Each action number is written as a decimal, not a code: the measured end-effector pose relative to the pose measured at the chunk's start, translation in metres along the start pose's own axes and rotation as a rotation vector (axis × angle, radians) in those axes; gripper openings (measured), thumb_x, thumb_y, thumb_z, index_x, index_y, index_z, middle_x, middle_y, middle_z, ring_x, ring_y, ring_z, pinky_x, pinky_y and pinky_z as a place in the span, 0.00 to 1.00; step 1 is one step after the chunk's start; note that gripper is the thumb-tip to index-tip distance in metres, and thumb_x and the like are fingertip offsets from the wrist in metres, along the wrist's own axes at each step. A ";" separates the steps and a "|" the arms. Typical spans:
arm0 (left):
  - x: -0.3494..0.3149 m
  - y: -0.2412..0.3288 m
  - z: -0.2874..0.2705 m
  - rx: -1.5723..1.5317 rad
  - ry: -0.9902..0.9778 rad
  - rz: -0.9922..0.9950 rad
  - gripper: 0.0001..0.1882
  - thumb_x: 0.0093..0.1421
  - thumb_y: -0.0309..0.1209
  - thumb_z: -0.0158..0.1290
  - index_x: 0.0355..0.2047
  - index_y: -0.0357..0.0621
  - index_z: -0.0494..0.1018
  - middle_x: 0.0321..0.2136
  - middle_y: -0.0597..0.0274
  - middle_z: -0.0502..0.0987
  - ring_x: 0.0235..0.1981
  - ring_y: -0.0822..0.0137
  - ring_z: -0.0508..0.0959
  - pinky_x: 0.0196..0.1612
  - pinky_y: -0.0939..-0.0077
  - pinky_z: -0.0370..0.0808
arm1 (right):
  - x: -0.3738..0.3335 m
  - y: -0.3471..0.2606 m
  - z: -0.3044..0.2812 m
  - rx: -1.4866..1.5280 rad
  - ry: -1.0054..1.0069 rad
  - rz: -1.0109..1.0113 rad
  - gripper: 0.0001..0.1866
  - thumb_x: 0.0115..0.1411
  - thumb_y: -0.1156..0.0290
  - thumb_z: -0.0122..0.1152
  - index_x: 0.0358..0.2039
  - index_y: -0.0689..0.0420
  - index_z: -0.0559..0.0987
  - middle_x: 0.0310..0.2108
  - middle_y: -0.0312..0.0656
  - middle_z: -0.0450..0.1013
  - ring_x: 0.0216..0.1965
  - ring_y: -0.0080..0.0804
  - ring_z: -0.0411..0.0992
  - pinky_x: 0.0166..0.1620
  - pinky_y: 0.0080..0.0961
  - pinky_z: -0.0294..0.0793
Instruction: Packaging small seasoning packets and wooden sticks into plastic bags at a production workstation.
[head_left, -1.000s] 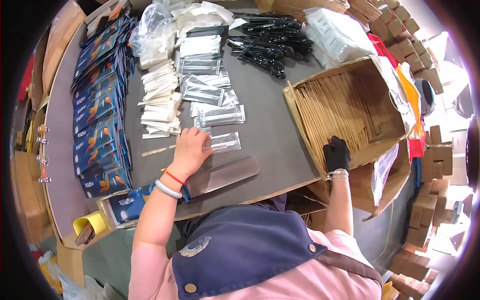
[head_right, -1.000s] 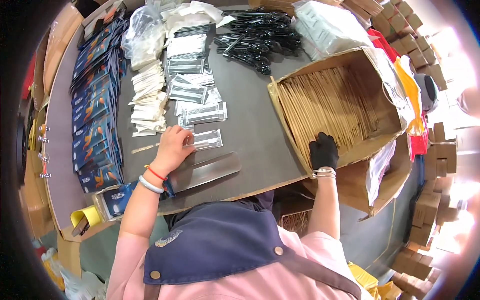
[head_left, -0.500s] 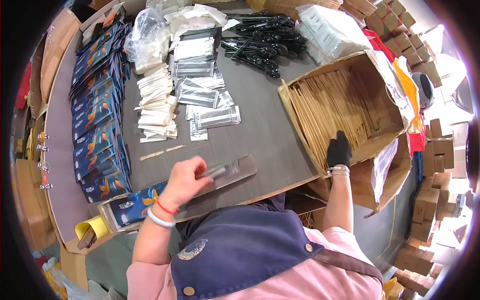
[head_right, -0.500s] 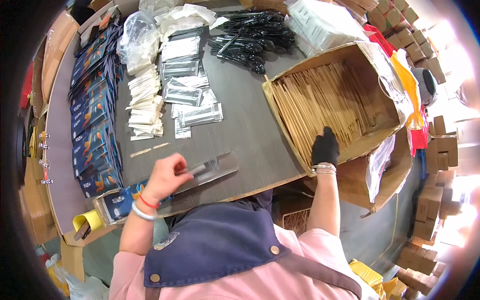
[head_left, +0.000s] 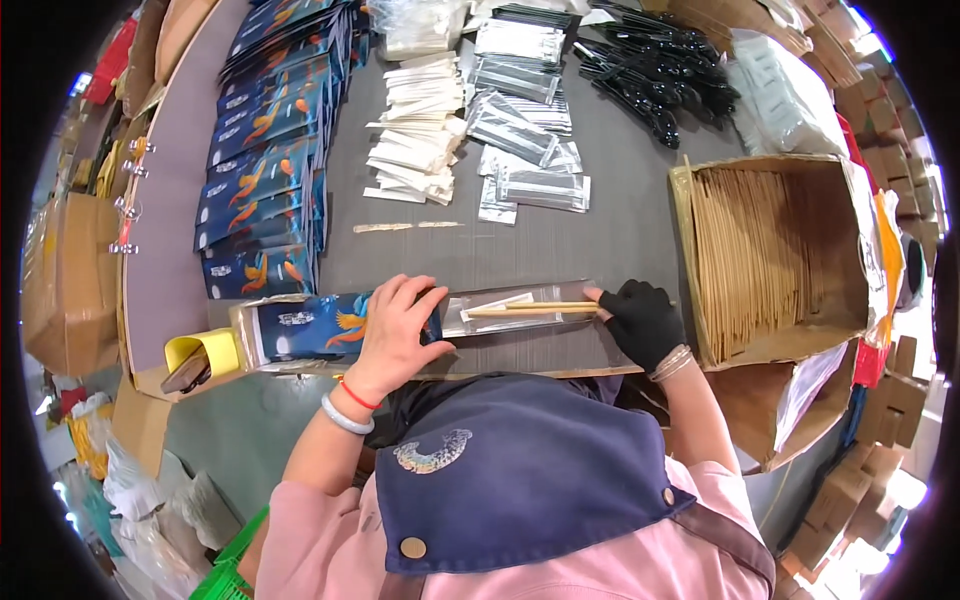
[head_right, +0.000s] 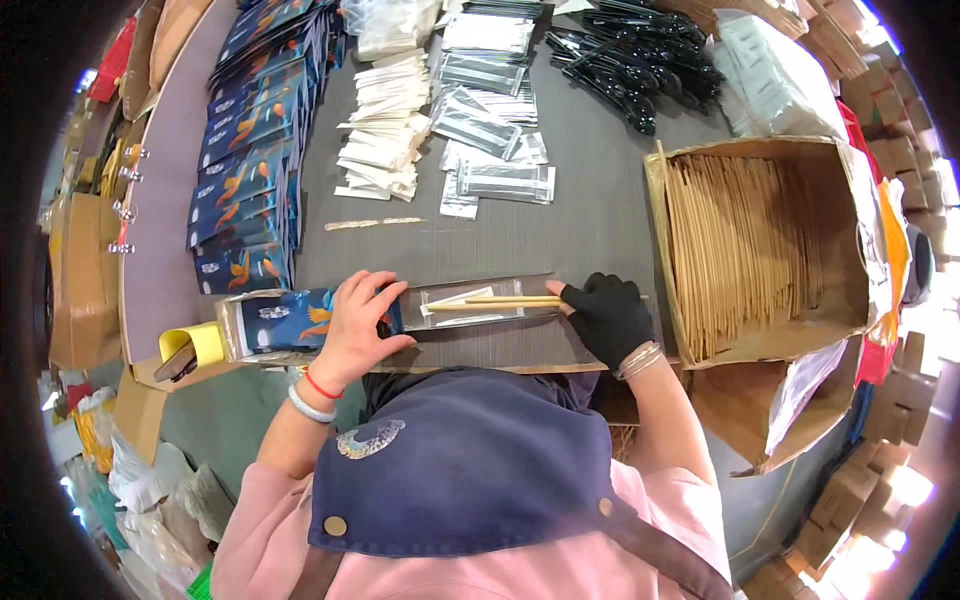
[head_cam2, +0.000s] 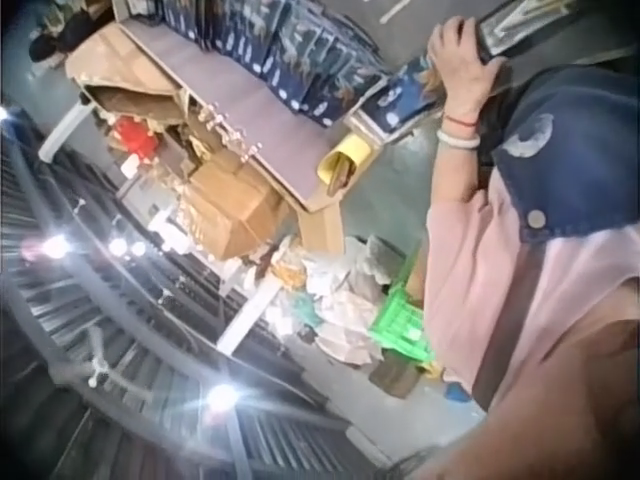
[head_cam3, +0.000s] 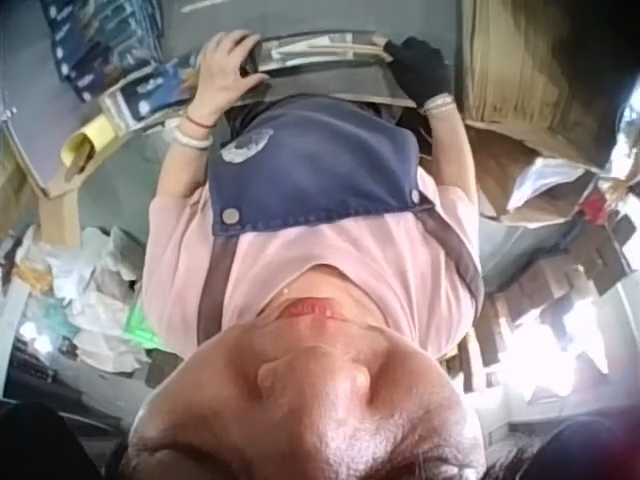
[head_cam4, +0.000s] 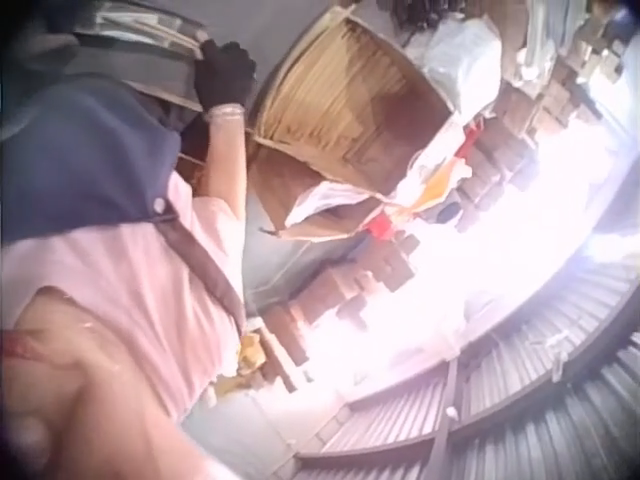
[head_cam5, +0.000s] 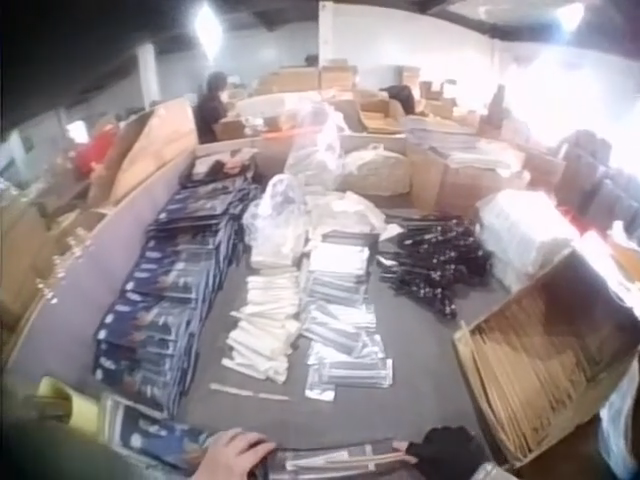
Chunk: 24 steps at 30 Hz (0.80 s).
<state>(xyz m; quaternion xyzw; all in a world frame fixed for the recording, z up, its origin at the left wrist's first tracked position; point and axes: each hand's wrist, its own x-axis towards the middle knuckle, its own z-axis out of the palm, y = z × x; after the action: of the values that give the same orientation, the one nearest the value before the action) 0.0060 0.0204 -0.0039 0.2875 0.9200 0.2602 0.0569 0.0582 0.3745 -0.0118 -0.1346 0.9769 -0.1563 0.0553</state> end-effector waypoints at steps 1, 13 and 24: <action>-0.001 -0.002 0.002 0.002 0.012 0.014 0.37 0.36 0.33 0.71 0.50 0.42 0.74 0.51 0.57 0.72 0.54 0.50 0.68 0.57 0.57 0.66 | 0.003 -0.002 0.004 -0.040 -0.025 0.001 0.18 0.56 0.67 0.63 0.48 0.39 0.81 0.25 0.39 0.71 0.29 0.39 0.71 0.33 0.38 0.70; 0.015 0.014 0.028 0.014 0.067 0.010 0.44 0.32 0.32 0.73 0.54 0.42 0.70 0.50 0.58 0.71 0.54 0.52 0.68 0.57 0.55 0.64 | 0.044 -0.038 0.039 0.395 0.266 0.161 0.10 0.50 0.75 0.69 0.35 0.55 0.83 0.32 0.42 0.76 0.37 0.41 0.75 0.41 0.35 0.75; 0.040 0.018 0.006 0.128 -0.128 0.222 0.26 0.39 0.25 0.62 0.42 0.58 0.76 0.43 0.54 0.71 0.45 0.51 0.71 0.47 0.58 0.69 | 0.055 -0.070 0.023 0.049 0.100 -0.090 0.34 0.41 0.53 0.75 0.48 0.51 0.74 0.47 0.39 0.70 0.53 0.41 0.66 0.54 0.44 0.63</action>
<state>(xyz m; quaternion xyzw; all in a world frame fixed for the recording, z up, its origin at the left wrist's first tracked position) -0.0167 0.0582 0.0017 0.4066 0.8917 0.1869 0.0681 0.0265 0.2881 -0.0151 -0.1689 0.9673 -0.1891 0.0027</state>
